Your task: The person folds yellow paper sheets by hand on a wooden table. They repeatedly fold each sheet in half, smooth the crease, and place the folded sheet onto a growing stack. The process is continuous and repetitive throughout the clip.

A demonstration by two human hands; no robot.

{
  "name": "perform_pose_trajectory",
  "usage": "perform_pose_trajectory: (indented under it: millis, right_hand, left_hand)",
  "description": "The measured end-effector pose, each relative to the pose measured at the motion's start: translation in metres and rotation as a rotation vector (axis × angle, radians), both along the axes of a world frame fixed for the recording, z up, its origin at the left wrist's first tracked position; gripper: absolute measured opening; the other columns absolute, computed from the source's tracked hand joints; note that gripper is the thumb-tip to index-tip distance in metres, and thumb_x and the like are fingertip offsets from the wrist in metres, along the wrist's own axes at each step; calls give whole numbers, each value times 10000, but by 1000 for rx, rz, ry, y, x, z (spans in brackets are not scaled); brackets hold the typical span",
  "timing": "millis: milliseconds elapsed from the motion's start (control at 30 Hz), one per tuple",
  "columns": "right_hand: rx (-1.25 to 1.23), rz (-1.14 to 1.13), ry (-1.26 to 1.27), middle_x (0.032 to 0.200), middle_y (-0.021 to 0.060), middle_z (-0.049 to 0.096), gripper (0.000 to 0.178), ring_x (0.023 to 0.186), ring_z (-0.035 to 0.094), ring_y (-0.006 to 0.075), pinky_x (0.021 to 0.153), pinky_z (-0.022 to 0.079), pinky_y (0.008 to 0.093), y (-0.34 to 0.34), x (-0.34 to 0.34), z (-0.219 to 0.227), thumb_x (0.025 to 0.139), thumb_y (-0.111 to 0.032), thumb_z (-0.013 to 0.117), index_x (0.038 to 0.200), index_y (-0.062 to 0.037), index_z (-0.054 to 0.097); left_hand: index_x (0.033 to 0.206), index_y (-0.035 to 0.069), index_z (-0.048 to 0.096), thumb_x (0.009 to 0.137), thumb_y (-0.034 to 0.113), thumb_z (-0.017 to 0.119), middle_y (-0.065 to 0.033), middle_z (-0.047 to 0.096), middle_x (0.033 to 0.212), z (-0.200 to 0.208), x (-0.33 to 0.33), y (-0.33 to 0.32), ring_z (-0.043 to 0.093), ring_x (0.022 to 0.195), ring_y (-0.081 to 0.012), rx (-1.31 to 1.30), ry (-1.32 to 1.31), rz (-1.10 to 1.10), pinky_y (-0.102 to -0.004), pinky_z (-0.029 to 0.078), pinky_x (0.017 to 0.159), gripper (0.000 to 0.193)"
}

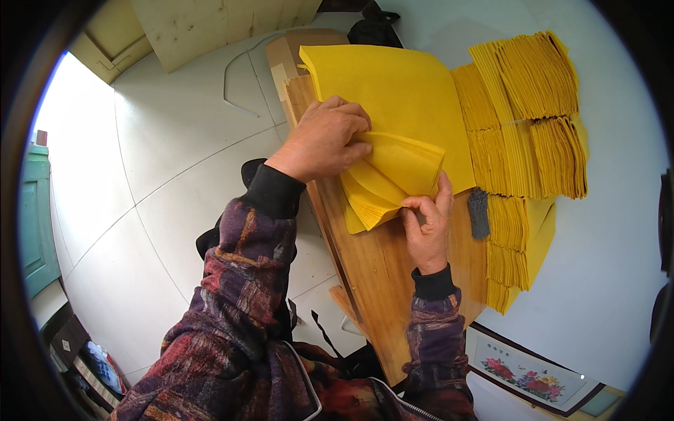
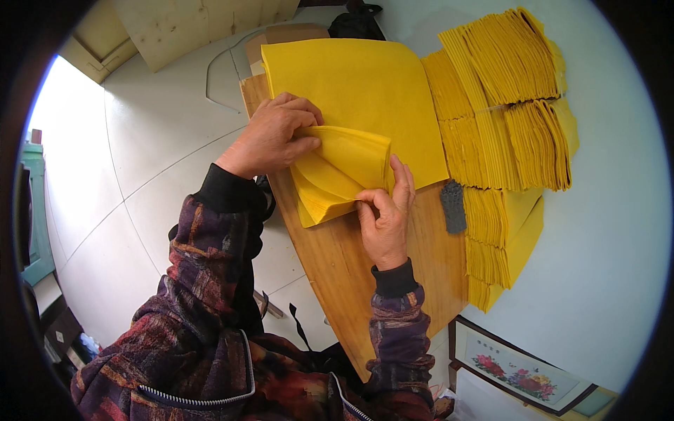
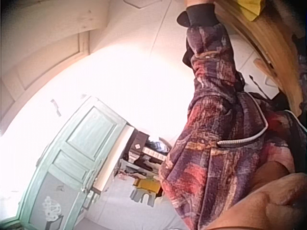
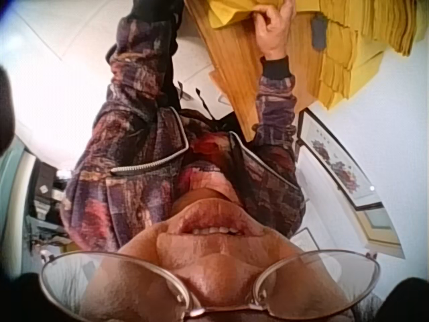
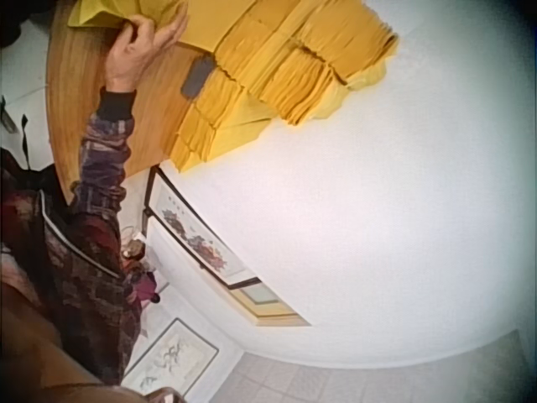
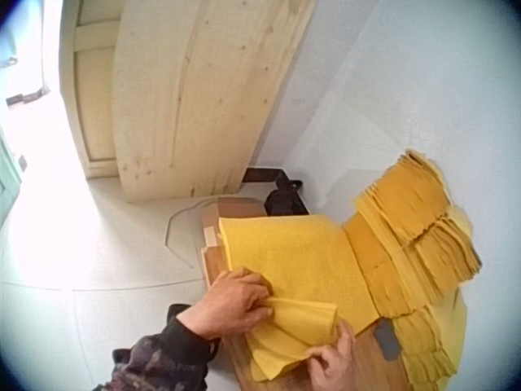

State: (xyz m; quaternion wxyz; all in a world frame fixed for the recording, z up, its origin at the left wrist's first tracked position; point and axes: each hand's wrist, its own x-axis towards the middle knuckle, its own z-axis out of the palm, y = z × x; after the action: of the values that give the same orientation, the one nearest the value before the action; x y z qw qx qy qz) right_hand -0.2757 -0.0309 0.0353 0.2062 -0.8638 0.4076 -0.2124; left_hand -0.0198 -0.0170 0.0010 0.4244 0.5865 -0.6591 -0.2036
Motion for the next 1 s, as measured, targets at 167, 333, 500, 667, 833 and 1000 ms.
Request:
perform_pose_trajectory:
  millis: [167, 333, 500, 667, 833, 1000]
  right_hand:
    - [161, -47, -120, 1513, 176, 340, 92, 1388, 312, 356, 1064, 339, 406, -2, -2, -3, 787, 45, 668, 833, -16, 618]
    - [229, -36, -159, 1510, 159, 331, 87, 1297, 413, 308, 908, 457, 333, -4, -4, -3, 791, 64, 652, 843, 22, 597]
    - [237, -39, -182, 1509, 155, 324, 92, 1283, 424, 302, 844, 485, 311, -4, -3, -4, 793, 59, 651, 860, 27, 597]
    - [56, -24, -32, 1507, 193, 309, 211, 1328, 361, 372, 1029, 372, 405, -4, -4, -2, 772, 11, 686, 955, 7, 582]
    - [-131, -92, -34, 1498, 234, 291, 452, 1332, 346, 394, 1052, 351, 433, 7, 1, -2, 746, 1, 724, 1145, -39, 516]
    - [-169, -100, -11, 1475, 229, 328, 480, 1321, 358, 395, 1060, 347, 444, 13, -1, -1, 730, -5, 742, 1151, -40, 514]
  left_hand:
    - [869, 1, 666, 733, 87, 584, -66, 648, 1098, 1, 8, 3, 522, 1091, -273, 7, 58, -88, -364, 407, 977, 181]
    - [862, 15, 648, 692, 55, 535, -65, 622, 1155, 6, 19, 13, 484, 1162, -273, 93, 164, -189, -354, 386, 1028, 208]
    - [892, 23, 657, 688, 56, 628, -61, 623, 1136, 10, 15, 12, 499, 1131, -276, 66, 70, -182, -358, 395, 1012, 209]
    - [879, 19, 669, 740, 111, 680, -61, 639, 1045, 8, 7, 4, 535, 1046, -275, 15, 12, -93, -385, 413, 946, 167]
    - [864, 1, 672, 776, 108, 681, -69, 633, 1018, 7, 4, 3, 534, 1019, -274, 16, -6, -60, -389, 418, 932, 138]
    - [859, -5, 673, 780, 114, 677, -73, 635, 1004, 8, 3, 3, 537, 1006, -274, 26, 2, -57, -391, 421, 921, 143]
